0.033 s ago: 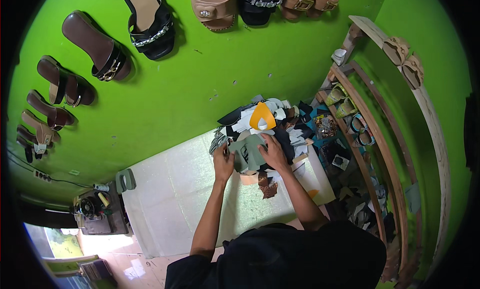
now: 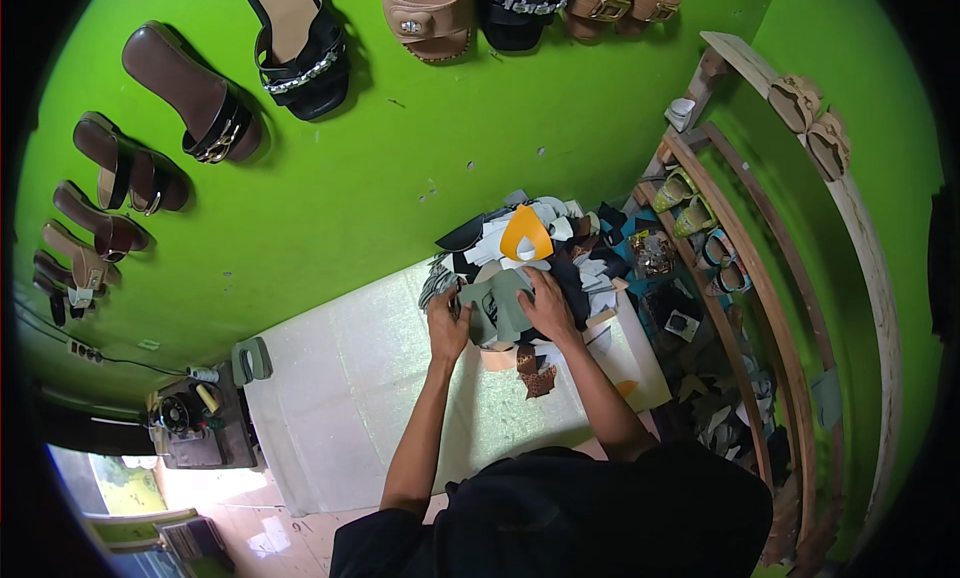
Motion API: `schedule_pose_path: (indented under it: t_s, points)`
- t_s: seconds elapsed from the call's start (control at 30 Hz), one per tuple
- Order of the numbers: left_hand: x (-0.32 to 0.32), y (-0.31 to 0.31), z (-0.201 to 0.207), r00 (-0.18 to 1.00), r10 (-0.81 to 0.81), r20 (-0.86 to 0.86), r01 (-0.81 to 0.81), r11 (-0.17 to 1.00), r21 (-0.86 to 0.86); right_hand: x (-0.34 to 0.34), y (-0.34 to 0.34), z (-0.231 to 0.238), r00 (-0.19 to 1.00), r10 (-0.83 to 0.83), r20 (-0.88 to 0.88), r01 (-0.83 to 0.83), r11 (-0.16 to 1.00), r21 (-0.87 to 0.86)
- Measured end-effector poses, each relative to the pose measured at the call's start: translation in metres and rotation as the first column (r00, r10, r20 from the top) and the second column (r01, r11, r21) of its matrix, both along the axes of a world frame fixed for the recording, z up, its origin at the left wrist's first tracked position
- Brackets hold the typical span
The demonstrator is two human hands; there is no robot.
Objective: Sort and stack precut shoe material components on a workbench.
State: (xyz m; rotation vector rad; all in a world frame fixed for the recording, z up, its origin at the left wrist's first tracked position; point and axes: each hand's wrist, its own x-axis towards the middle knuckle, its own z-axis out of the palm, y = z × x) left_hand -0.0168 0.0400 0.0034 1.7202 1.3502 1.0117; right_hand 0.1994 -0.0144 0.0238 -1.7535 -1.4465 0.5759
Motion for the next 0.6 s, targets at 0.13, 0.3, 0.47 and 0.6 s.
schedule_pose_path:
  t_s: [0.13,0.3,0.47,0.6]
  points:
    - [0.023,0.001,0.027,0.990,0.001,-0.140,0.010,0.997,0.082,0.005,0.008,-0.007,0.989,-0.024,0.149,0.024,1.000,-0.001]
    - [0.024,-0.001,0.027,0.983,0.058,-0.174,-0.038,0.992,0.117,-0.005,0.018,-0.007,0.983,-0.054,0.173,0.036,0.994,0.102]
    - [0.022,-0.013,0.032,0.988,0.060,-0.140,-0.031,0.979,0.201,-0.004,0.017,-0.004,0.991,-0.075,0.107,0.057,0.986,0.158]
    - [0.019,-0.021,0.042,0.992,0.063,-0.108,-0.030,0.958,0.285,0.000,0.010,0.003,0.989,-0.090,0.115,0.069,0.982,0.178]
